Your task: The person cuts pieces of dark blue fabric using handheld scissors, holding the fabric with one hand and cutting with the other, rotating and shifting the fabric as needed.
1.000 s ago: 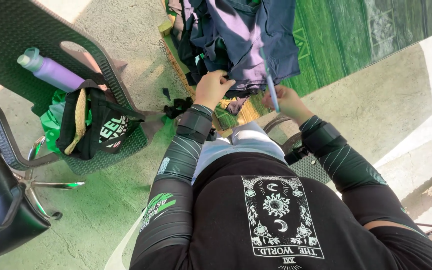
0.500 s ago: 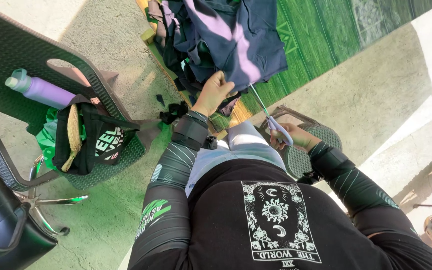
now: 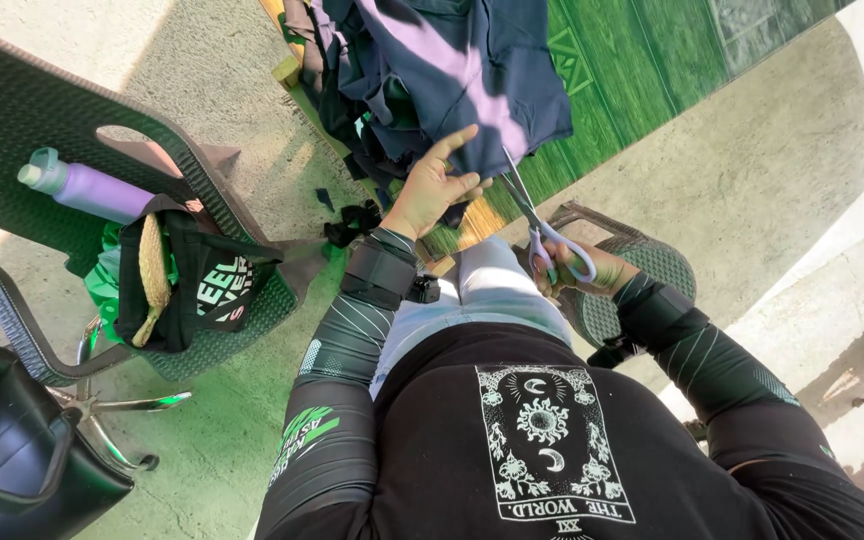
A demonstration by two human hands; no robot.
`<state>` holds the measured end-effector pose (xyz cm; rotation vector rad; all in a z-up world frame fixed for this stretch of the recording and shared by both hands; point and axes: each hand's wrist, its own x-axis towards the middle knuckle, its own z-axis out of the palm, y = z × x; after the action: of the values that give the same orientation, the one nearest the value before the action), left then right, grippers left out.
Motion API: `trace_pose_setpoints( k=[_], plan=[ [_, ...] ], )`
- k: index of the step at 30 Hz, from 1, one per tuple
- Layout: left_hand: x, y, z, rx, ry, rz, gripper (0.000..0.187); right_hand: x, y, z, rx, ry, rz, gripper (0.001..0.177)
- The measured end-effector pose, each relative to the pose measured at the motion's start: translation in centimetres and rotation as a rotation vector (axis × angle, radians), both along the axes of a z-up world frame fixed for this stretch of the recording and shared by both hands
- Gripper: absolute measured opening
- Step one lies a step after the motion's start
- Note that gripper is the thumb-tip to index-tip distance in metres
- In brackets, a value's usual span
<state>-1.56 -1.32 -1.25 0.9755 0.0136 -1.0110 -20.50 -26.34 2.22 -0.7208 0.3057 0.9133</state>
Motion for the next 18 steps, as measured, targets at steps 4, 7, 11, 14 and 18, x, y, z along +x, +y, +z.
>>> trace_pose_setpoints(
  k=[4,7,11,14,18],
  plan=[
    [-0.7,0.5,-2.0,0.012,-0.139,-0.139,0.091,0.1,0.3,0.2,0.051,-0.016,-0.039,0.059],
    [-0.5,0.2,0.2,0.130,-0.142,-0.070,0.106,0.6,0.6,-0.2,-0.044,0.146,-0.125,0.053],
    [-0.1,0.1,1.3,0.156,-0.210,-0.026,0.114,-0.2,0.3,-1.6,-0.064,0.089,-0.114,0.050],
    [-0.3,0.3,1.5,0.102,-0.138,-0.024,0.120,-0.6,0.4,-1.1,-0.137,0.082,-0.109,0.051],
    [-0.3,0.5,1.6,0.059,-0.191,-0.039,0.119,-0.7,0.6,-0.7,-0.184,0.092,-0.075,0.054]
  ],
)
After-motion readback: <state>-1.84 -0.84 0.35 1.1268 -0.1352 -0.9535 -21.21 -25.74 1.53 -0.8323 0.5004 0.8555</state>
